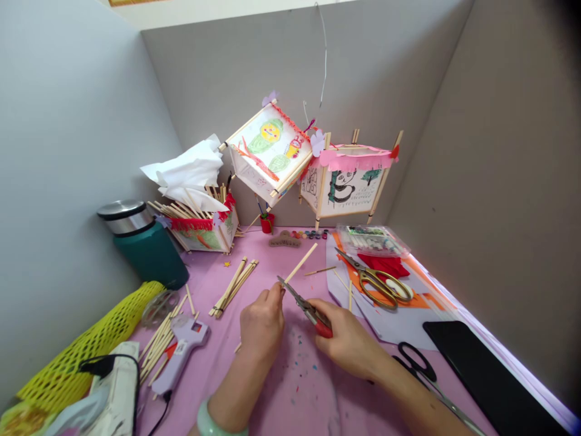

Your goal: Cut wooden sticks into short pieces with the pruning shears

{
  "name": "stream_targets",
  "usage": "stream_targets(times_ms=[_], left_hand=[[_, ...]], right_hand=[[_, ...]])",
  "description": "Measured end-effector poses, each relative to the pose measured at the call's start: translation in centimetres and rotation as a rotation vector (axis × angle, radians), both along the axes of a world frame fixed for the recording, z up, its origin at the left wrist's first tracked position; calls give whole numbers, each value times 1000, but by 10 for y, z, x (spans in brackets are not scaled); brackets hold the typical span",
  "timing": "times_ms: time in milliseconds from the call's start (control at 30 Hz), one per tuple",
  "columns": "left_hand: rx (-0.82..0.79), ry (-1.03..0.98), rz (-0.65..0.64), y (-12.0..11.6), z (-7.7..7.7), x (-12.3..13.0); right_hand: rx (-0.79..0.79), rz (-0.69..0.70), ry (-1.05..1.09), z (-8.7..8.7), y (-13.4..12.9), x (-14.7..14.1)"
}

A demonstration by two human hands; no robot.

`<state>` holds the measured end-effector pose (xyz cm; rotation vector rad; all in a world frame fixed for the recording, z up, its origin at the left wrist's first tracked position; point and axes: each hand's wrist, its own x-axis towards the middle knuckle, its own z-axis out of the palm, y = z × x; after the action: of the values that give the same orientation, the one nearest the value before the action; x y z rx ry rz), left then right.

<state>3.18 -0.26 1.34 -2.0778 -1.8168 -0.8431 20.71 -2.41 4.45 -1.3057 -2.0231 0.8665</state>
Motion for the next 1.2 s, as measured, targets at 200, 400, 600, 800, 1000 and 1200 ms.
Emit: stream_targets(times_ms=[200,400,600,800,1000,1200], left_hand=[[-87,-205,-136,-1,4,-3],[-196,-336,-235,1,7,-6],[-126,-238,-122,-2,4,-1],[-91,-137,-55,-3,-1,1],[-52,-103,-32,-5,-2,2],[-37,-140,-51,-5,0,3]], right_hand=[[11,4,-17,1,-3,2],[24,15,-12,-1,-2,5],[19,10,-15,-2,-2,5],[4,22,8,-2,-2,6],[25,29,20,-4,-1,6],[82,36,22,-7,1,4]])
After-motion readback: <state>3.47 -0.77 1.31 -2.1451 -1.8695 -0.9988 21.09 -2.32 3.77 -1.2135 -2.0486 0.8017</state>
